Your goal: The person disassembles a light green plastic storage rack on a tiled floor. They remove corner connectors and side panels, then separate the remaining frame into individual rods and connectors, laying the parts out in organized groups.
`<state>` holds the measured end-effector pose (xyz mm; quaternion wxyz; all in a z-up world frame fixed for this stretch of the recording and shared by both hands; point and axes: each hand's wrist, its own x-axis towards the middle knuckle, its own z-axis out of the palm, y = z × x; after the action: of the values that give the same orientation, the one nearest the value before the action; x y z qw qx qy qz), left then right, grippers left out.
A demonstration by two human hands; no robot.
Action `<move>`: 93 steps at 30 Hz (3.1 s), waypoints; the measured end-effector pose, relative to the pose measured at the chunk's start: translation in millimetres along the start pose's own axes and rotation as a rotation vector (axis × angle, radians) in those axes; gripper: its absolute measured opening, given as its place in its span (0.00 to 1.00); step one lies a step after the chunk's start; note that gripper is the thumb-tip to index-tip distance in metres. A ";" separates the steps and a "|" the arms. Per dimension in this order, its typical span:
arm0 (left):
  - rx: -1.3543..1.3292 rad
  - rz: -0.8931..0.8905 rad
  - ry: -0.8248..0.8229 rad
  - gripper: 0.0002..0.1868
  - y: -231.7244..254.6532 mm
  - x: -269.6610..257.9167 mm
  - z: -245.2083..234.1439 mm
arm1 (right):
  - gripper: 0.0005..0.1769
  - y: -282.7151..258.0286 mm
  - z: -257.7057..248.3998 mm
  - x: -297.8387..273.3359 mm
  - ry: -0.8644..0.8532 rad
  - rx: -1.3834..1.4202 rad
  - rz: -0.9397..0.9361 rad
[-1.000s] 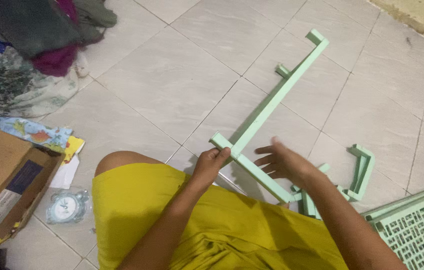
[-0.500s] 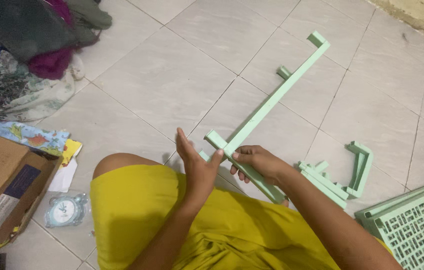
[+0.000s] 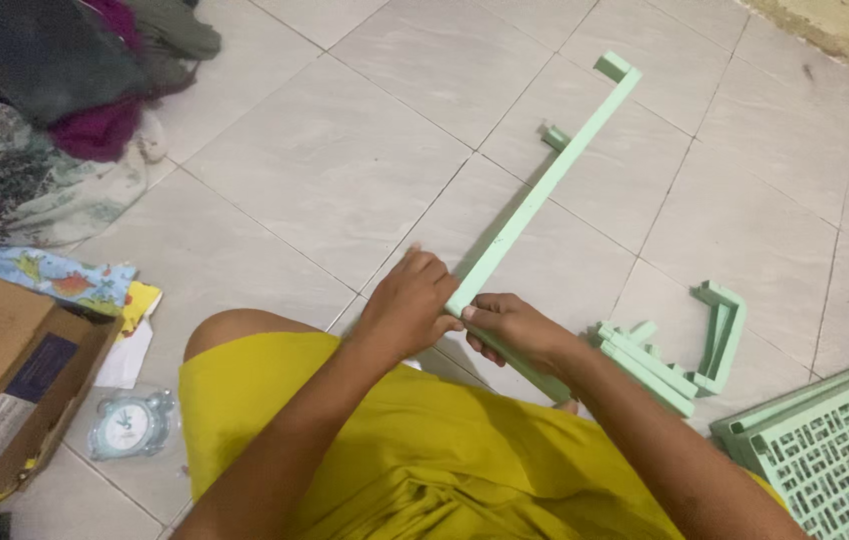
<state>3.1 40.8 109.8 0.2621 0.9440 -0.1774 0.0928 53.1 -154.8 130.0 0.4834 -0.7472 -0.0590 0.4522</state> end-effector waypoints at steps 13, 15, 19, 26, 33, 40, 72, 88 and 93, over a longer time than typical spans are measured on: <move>0.047 0.090 -0.068 0.23 -9.6 9.3 3.0 | 0.30 29.3 -53.1 14.6 0.453 0.061 -0.051; 0.044 0.071 -0.092 0.23 -9.2 8.8 4.6 | 0.30 32.1 -65.4 20.3 0.677 0.193 -0.095; 0.044 0.106 -0.057 0.23 -7.1 8.4 6.4 | 0.29 27.9 -70.8 23.2 0.600 0.410 -0.022; 0.070 0.132 0.021 0.23 -4.6 6.4 12.6 | 0.27 9.7 -15.2 3.9 0.090 -0.092 0.041; 0.099 0.115 0.014 0.26 0.0 3.1 7.0 | 0.19 -8.5 -14.1 -5.5 -0.028 -0.113 0.066; 0.125 0.205 -0.111 0.27 -2.3 14.9 -6.0 | 0.16 -2.4 -17.5 -8.9 -0.113 -0.041 0.083; 0.096 0.174 -0.247 0.25 -14.7 19.0 -10.1 | 0.20 19.9 -22.4 -21.5 0.065 -0.150 -0.016; 0.151 -0.018 -0.208 0.26 45.2 36.0 19.5 | 0.17 177.8 -121.1 -38.0 1.064 -0.857 -0.177; 0.119 -0.088 -0.097 0.25 67.5 33.5 35.8 | 0.14 204.7 -126.3 -39.9 1.166 -0.977 -0.103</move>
<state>11.0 -41.7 119.7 0.2003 0.9682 -0.1425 0.0460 50.8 -367.8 11.5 0.0714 -0.9904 -0.0222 -0.1163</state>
